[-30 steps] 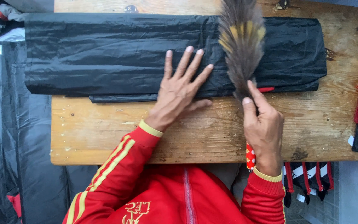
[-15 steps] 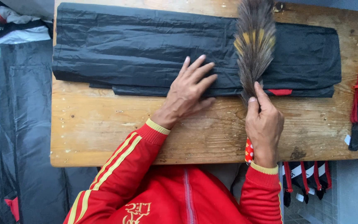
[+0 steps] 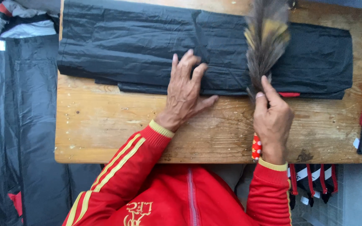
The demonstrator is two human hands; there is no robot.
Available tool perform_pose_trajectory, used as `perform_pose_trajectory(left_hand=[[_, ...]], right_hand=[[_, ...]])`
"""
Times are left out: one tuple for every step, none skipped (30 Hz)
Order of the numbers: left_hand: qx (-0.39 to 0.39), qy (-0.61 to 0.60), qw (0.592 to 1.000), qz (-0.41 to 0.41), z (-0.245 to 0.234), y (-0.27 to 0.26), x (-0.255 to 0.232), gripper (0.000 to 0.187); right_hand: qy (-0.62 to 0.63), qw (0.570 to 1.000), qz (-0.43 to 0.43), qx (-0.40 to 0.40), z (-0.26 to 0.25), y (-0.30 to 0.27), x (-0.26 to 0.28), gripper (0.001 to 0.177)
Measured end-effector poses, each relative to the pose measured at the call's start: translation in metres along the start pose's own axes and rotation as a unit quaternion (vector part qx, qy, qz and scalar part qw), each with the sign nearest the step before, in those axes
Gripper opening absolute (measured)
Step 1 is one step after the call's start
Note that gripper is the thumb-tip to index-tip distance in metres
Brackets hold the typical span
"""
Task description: Folding a black raincoat and packing it into a small storage pouch on a wooden workbench.
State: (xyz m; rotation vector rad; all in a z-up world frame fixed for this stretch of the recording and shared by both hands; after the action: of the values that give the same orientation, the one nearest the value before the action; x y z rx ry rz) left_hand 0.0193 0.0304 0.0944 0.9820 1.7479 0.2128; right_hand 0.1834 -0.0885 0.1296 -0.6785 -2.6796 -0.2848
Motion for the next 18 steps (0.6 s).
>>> perform_pose_trajectory(left_hand=[[0.007, -0.01, 1.0, -0.021, 0.003, -0.004, 0.006, 0.074], [0.014, -0.018, 0.999, -0.045, 0.006, -0.01, 0.013, 0.064], [0.012, -0.017, 0.999, -0.045, 0.007, -0.009, 0.017, 0.064], [0.014, -0.027, 0.999, -0.043, 0.01, -0.012, 0.02, 0.058], [0.015, -0.038, 0.998, -0.042, 0.012, -0.014, 0.023, 0.053], [0.016, -0.038, 0.998, -0.043, 0.01, -0.016, 0.026, 0.053], [0.042, -0.006, 0.999, -0.031, 0.012, -0.018, 0.027, 0.056], [0.068, 0.025, 0.997, -0.016, 0.014, -0.018, 0.029, 0.059], [0.069, 0.024, 0.997, -0.015, 0.006, -0.015, 0.022, 0.059], [0.068, 0.044, 0.997, 0.002, -0.002, -0.012, 0.013, 0.06], [0.067, 0.065, 0.995, 0.018, -0.012, -0.009, 0.005, 0.06], [0.066, 0.067, 0.995, 0.017, -0.012, -0.006, 0.003, 0.06], [0.091, 0.087, 0.991, 0.046, -0.01, -0.004, -0.003, 0.058], [0.117, 0.105, 0.985, 0.075, -0.007, -0.004, -0.009, 0.056], [0.117, 0.106, 0.985, 0.072, 0.005, -0.01, -0.002, 0.056], [0.163, 0.112, 0.976, 0.092, 0.024, -0.014, 0.003, 0.05], [0.208, 0.117, 0.965, 0.113, 0.044, -0.019, 0.008, 0.045], [0.207, 0.116, 0.965, 0.113, 0.053, -0.016, 0.011, 0.045]], right_hand=[[0.0, 1.0, 0.005, 0.008, 0.005, -0.001, 0.001, 0.043], [0.001, 1.0, 0.009, 0.019, 0.012, -0.003, 0.003, 0.043], [0.002, 1.0, 0.007, 0.019, 0.014, -0.006, 0.017, 0.043], [0.025, 0.997, 0.008, 0.068, 0.022, -0.012, 0.029, 0.044], [0.048, 0.992, 0.008, 0.116, 0.031, -0.019, 0.042, 0.046], [0.048, 0.992, 0.009, 0.117, 0.029, -0.019, 0.046, 0.046], [0.02, 0.991, -0.011, 0.132, 0.029, -0.02, 0.053, 0.043], [-0.008, 0.989, -0.029, 0.144, 0.029, -0.02, 0.058, 0.039], [-0.009, 0.989, -0.028, 0.143, 0.021, -0.017, 0.054, 0.039], [0.038, 0.99, -0.011, 0.134, 0.012, -0.014, 0.049, 0.042], [0.084, 0.989, 0.005, 0.125, 0.004, -0.012, 0.044, 0.045], [0.085, 0.988, 0.004, 0.127, 0.002, -0.013, 0.036, 0.045], [0.083, 0.992, 0.037, 0.092, -0.004, -0.013, 0.024, 0.045], [0.08, 0.993, 0.07, 0.058, -0.01, -0.015, 0.011, 0.044], [0.08, 0.993, 0.069, 0.06, -0.013, -0.015, 0.012, 0.044], [0.093, 0.988, 0.118, 0.039, -0.02, -0.014, 0.006, 0.043], [0.105, 0.98, 0.166, 0.018, -0.027, -0.014, 0.0, 0.042], [0.104, 0.98, 0.166, 0.017, -0.03, -0.013, 0.003, 0.042]])
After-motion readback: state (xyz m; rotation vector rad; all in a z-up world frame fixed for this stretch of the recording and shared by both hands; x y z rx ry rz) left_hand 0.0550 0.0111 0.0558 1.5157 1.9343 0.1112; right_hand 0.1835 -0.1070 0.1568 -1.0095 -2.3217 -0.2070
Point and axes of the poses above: each hand's wrist, its own y-axis towards the middle knuckle, its own z-axis out of the palm, x = y × z, the point moved 7 cm from there along y, towards the middle knuckle, and after that the axes turned 15 degrees about -y, right-handed, at the moved point
